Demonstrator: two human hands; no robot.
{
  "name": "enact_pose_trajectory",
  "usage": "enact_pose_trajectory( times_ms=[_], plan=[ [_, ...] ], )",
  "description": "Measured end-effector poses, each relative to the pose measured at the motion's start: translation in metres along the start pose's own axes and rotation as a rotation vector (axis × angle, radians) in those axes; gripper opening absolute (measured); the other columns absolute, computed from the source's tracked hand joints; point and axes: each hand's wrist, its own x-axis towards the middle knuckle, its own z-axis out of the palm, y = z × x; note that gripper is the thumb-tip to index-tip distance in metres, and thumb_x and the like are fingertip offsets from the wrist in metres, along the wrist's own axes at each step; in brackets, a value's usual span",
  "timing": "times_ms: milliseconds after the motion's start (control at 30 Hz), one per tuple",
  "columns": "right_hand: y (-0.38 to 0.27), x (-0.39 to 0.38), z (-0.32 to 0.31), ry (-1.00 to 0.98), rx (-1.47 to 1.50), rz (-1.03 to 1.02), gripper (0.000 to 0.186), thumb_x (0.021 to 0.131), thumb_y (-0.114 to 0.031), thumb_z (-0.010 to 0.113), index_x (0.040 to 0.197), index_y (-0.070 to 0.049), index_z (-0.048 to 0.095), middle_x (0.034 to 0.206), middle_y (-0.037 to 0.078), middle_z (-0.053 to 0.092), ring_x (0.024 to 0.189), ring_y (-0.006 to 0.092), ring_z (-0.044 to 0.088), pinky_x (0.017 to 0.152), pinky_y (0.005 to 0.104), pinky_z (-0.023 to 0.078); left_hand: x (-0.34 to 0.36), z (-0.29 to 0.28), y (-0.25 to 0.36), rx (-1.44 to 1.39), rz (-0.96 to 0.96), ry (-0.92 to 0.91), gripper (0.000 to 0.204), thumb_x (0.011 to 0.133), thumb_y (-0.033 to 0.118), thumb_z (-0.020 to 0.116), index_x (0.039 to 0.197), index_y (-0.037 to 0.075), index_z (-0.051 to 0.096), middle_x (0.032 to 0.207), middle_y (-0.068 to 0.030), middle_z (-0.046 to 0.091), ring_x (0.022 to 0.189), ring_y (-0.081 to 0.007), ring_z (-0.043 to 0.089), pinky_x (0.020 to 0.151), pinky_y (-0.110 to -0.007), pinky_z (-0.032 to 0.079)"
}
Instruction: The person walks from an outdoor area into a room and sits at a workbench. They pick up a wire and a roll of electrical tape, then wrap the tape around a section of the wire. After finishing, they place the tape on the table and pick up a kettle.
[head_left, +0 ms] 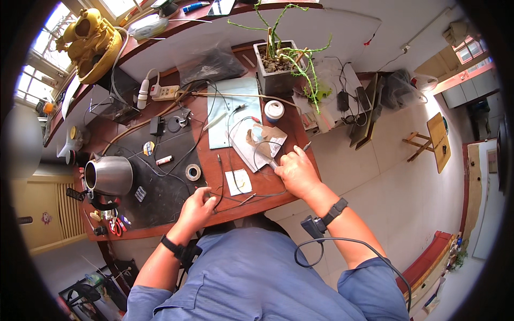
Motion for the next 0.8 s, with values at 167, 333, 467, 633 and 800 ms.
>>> enact_pose_trajectory(
  times_ms=[167, 333, 467, 633, 800],
  plan=[
    [-0.003, 0.004, 0.029, 0.007, -0.077, 0.008, 0.01, 0.083, -0.016, 0.068, 0.081, -0.016, 0.077, 0.099, 0.005, 0.068, 0.11, 0.0255, 0.064, 0.122, 0.056, 0.038, -0.024, -0.007, -0.024, -0.068, -0.103, 0.006, 0.041, 0.104, 0.012, 0.065, 0.14, -0.006, 0.058, 0.096, -0.0085, 0.072, 0.076, -0.0119, 0.069, 0.069, -0.028, 0.056],
    [-0.003, 0.004, 0.038, 0.02, 0.012, 0.055, 0.013, 0.086, -0.013, 0.067, 0.09, -0.015, 0.08, 0.111, 0.005, 0.071, 0.122, 0.0252, 0.062, 0.121, 0.0553, 0.039, -0.037, -0.008, -0.035, -0.168, -0.153, 0.042, 0.04, 0.104, 0.011, 0.065, 0.14, -0.006, 0.058, 0.096, -0.0081, 0.072, 0.076, -0.0113, 0.068, 0.07, -0.028, 0.057],
    [-0.001, 0.001, 0.044, 0.033, 0.048, 0.086, 0.018, 0.09, -0.013, 0.067, 0.103, -0.016, 0.08, 0.115, 0.005, 0.071, 0.124, 0.0256, 0.062, 0.12, 0.0544, 0.04, -0.046, -0.01, -0.045, -0.198, -0.168, 0.074, 0.039, 0.104, 0.011, 0.065, 0.139, -0.005, 0.058, 0.096, -0.0077, 0.072, 0.076, -0.0112, 0.068, 0.071, -0.028, 0.058],
    [0.003, -0.003, 0.039, 0.028, 0.072, 0.092, 0.026, 0.087, -0.015, 0.076, 0.113, -0.014, 0.077, 0.117, 0.005, 0.069, 0.122, 0.0276, 0.063, 0.119, 0.0532, 0.041, -0.057, -0.01, -0.066, -0.268, -0.213, 0.093, 0.038, 0.104, 0.012, 0.066, 0.137, -0.005, 0.059, 0.099, -0.0073, 0.072, 0.076, -0.0117, 0.068, 0.071, -0.029, 0.058],
    [-0.001, -0.017, 0.02, 0.084, 0.168, 0.087, 0.043, 0.077, -0.017, 0.087, 0.117, -0.012, 0.075, 0.118, 0.007, 0.069, 0.12, 0.0305, 0.063, 0.116, 0.051, 0.043, -0.077, -0.015, -0.093, -0.4, -0.282, 0.133, 0.037, 0.104, 0.019, 0.066, 0.135, -0.001, 0.061, 0.1, -0.0049, 0.072, 0.077, -0.011, 0.068, 0.066, -0.027, 0.056]
  ],
)
